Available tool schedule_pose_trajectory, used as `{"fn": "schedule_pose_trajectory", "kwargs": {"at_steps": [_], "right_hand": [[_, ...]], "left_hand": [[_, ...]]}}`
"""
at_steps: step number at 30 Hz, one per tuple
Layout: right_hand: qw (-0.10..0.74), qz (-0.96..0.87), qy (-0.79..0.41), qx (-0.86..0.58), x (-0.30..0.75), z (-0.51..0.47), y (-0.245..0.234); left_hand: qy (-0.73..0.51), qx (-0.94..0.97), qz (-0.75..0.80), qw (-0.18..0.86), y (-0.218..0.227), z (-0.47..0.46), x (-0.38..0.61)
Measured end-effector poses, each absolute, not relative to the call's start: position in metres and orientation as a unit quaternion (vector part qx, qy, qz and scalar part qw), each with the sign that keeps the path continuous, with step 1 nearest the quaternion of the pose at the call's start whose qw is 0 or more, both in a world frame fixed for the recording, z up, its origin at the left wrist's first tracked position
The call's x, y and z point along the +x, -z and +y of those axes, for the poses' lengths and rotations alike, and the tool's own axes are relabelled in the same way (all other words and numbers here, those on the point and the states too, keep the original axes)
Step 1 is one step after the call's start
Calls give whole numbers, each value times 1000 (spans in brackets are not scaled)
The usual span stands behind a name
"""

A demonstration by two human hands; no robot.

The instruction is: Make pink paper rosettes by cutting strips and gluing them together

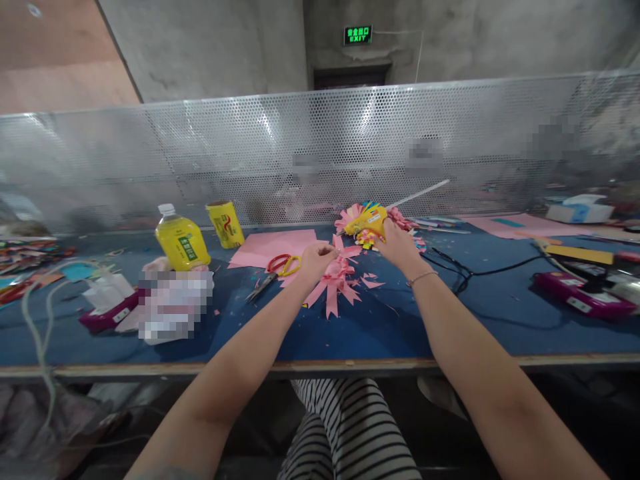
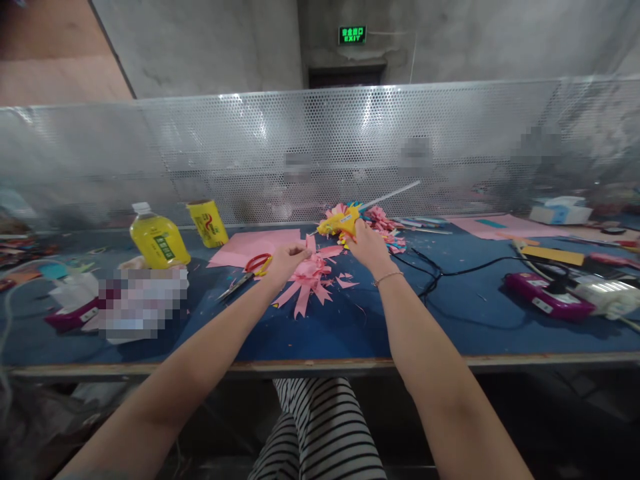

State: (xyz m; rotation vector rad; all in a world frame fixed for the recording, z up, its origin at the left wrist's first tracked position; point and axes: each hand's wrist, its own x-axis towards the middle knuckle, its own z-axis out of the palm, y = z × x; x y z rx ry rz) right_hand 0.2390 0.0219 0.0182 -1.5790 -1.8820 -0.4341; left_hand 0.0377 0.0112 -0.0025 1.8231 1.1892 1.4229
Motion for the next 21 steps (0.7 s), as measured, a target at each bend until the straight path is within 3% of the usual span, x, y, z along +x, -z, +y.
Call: {"fn": "schedule_pose_trajectory", "kwargs": {"at_steps": [21], "right_hand": [[294, -700, 113, -640, 257, 27, -13]], "left_hand": [[-569, 643, 404, 316, 6, 24, 32]]}}
